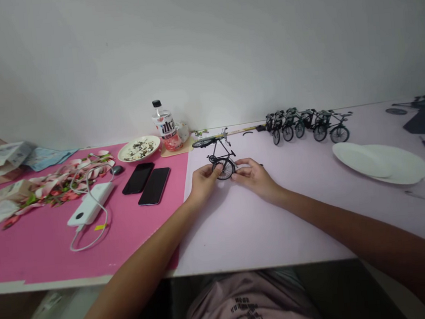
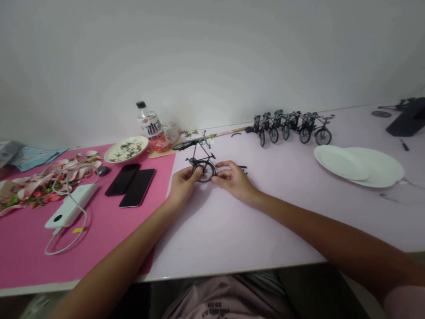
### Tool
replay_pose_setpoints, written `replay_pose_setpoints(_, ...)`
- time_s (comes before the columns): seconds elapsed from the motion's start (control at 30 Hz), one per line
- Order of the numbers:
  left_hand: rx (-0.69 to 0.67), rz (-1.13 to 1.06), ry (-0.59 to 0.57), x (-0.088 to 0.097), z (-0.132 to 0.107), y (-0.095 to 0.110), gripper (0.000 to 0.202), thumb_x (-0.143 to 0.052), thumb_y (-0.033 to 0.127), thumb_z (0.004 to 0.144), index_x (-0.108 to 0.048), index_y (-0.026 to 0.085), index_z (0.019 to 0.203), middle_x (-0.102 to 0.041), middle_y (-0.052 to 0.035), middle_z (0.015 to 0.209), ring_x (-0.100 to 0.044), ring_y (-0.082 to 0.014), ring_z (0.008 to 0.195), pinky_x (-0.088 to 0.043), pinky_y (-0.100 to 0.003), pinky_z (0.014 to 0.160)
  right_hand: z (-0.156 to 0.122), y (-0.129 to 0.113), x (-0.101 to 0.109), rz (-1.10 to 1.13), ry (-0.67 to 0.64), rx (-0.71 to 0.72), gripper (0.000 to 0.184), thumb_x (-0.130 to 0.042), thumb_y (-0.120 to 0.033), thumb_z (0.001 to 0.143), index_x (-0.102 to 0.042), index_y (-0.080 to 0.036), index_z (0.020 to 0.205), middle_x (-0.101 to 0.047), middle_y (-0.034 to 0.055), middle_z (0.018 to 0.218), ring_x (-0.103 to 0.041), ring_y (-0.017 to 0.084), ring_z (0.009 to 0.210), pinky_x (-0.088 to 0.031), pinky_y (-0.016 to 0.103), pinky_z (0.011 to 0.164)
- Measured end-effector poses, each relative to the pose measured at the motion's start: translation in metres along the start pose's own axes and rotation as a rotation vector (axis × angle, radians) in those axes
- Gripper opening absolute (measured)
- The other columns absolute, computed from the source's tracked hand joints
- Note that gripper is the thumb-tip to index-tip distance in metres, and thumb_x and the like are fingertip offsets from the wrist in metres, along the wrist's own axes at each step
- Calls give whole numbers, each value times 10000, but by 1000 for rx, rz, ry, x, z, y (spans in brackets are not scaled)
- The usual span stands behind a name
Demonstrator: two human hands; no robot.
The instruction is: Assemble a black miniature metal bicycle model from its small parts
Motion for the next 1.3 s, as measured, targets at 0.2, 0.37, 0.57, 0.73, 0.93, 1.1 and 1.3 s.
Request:
replay_pose_setpoints(0.2, 22, -34, -22, -1, 1, -2, 559, -825, 665, 694, -754, 133, 849, -761, -98, 848, -667, -198, 773, -507, -325, 760, -1, -4, -2, -43, -7, 23, 490, -835, -454, 758, -550, -253, 1103, -744, 5, 871, -689, 195, 828, -530, 374, 829)
replay_pose_setpoints(0.37, -1, -20, -65, -5, -2, -1, 534, -827, 647, 707, -754, 132, 829, -752, -89, 825, -651, -191, 750, -497, -320, 740, -4, -13, -3, -180, 37, 88, 426, -799, -432, 779, -586, -245, 1096, -721, 33, 970, -671, 215, 935, -504, 352, 821)
replay_pose_setpoints(0.57, -29, 25, -130, -14, -9, 2, 496, -832, 613, 713, -744, 130, 783, -708, -58, 746, -589, -168, 694, -445, -286, 656, -2, -26, 4, -141, 91, 108, 383, -740, -510, 819, -674, -232, 1075, -705, 66, 1123, -657, 221, 984, -511, 352, 856)
replay_pose_setpoints(0.73, -40, 113, -173, -20, -15, 5, 456, -799, 589, 757, -722, 140, 745, -641, -25, 669, -532, -152, 643, -397, -280, 619, -1, -23, 4, -44, 68, 44, 337, -775, -493, 787, -695, -227, 978, -715, 42, 1002, -659, 217, 943, -514, 361, 890)
replay_pose_setpoints(0.93, -40, 130, -196, -23, -19, 10, 440, -776, 574, 779, -705, 144, 718, -619, -20, 657, -519, -151, 641, -394, -281, 625, -1, -24, 3, -77, 72, 100, 302, -774, -487, 782, -686, -232, 918, -693, 30, 941, -641, 215, 924, -518, 352, 854)
replay_pose_setpoints(1.1, -28, 137, -204, -24, -20, 11, 452, -782, 583, 764, -711, 138, 732, -606, -16, 636, -508, -146, 619, -379, -276, 601, 1, -24, 7, -147, 92, 155, 286, -765, -478, 778, -679, -225, 881, -690, 43, 953, -642, 225, 931, -519, 342, 804)
replay_pose_setpoints(1.3, -23, 133, -198, -24, -20, 9, 461, -803, 594, 746, -724, 140, 738, -652, -37, 675, -565, -175, 662, -431, -286, 613, 2, -21, 10, -193, 96, 178, 275, -770, -454, 781, -688, -217, 893, -697, 49, 948, -647, 222, 894, -516, 348, 794)
Point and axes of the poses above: each hand's wrist, its own z-axis towards the middle knuckle, its own x-axis out of the back of the hand, y = z × x, the point moved 6 cm from there along z, towards the middle knuckle
